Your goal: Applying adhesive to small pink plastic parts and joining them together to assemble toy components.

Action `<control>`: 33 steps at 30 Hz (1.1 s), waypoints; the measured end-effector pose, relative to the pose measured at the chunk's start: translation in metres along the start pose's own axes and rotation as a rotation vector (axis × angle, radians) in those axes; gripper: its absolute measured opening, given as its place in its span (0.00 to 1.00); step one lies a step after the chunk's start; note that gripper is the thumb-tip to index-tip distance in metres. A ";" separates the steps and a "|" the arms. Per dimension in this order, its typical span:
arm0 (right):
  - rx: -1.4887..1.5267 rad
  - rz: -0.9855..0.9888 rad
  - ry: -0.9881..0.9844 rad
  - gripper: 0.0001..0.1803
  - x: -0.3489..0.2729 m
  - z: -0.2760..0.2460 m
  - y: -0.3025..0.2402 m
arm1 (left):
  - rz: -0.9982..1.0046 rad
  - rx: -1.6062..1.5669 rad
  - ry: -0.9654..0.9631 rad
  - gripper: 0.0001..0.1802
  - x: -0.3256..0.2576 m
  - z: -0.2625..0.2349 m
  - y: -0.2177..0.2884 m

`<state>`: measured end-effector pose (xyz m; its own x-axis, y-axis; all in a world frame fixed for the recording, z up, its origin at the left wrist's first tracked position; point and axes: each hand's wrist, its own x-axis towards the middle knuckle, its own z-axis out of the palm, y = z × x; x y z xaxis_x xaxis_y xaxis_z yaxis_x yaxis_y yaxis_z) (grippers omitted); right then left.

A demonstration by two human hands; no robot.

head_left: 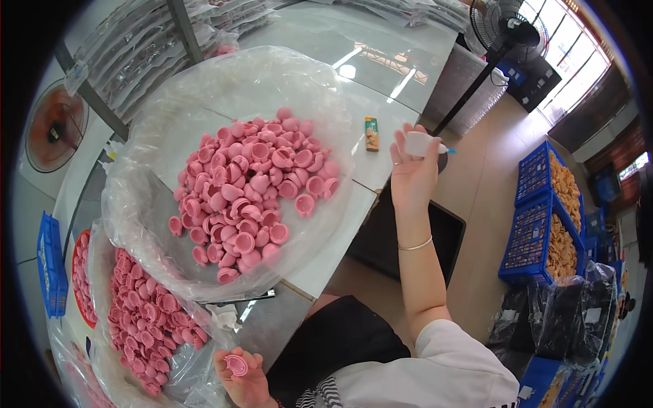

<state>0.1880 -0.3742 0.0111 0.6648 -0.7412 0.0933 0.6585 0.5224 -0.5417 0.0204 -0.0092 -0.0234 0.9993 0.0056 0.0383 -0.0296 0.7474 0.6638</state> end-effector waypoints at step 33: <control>-0.387 0.090 -0.911 0.32 -0.232 0.035 0.028 | 0.209 0.509 0.074 0.25 -0.019 0.037 0.015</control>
<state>0.0646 -0.1728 0.0040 0.8307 -0.0142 0.5565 0.5395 0.2672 -0.7985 -0.0004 -0.0231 0.0134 0.9694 0.1793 0.1678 -0.2175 0.3100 0.9255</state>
